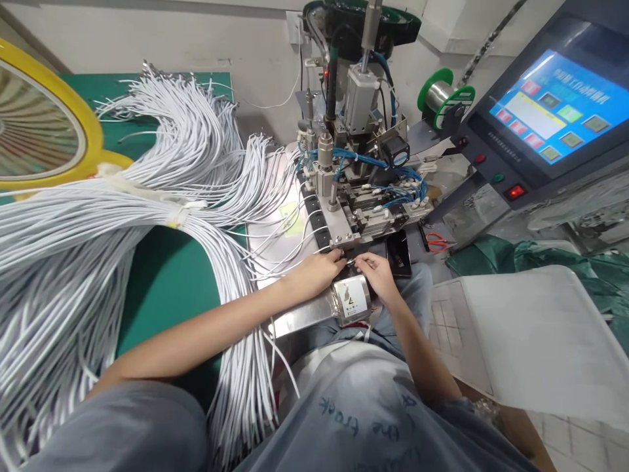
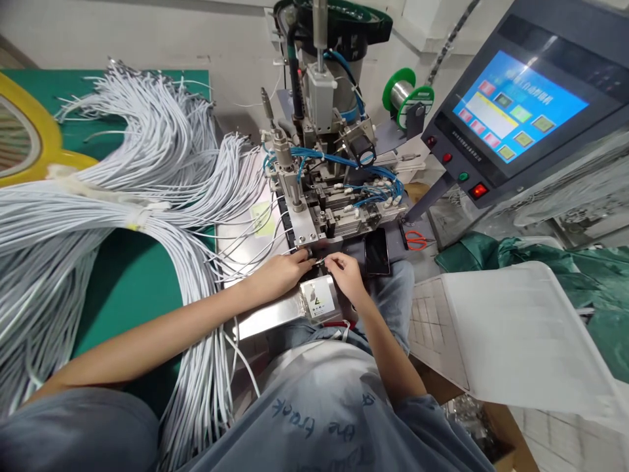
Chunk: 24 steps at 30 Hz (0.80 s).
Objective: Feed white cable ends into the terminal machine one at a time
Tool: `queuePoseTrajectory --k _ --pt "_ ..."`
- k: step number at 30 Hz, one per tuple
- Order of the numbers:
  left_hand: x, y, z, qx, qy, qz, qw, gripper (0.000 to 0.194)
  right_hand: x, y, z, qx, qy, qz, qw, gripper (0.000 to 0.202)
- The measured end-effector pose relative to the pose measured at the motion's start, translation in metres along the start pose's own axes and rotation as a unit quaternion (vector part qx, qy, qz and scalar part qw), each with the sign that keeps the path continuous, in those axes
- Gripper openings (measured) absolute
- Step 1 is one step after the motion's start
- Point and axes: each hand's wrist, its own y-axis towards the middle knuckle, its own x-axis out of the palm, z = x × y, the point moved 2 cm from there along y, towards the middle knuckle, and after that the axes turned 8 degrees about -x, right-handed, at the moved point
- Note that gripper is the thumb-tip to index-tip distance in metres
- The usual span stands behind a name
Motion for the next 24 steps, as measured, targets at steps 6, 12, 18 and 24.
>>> queuePoseTrajectory --k 6,12,18,24 --pt "-0.0007 -0.0011 -0.0010 0.025 0.004 0.006 1.000 0.040 0.0036 0.0031 0.0045 0.014 0.000 -0.011 1.000 0.016" --pt "-0.0042 -0.0008 0.0017 0.033 0.023 -0.009 0.999 0.035 0.0026 0.0050 0.0017 0.023 0.011 -0.039 0.999 0.016" --pt "-0.0028 -0.0004 0.0029 0.050 0.048 -0.001 0.998 0.033 0.0042 0.0082 0.0007 0.017 -0.020 -0.042 0.999 0.021" --pt "-0.0008 -0.0001 0.0025 0.058 0.051 0.011 0.997 0.032 0.0063 0.0074 -0.0010 0.011 -0.013 -0.009 1.000 0.021"
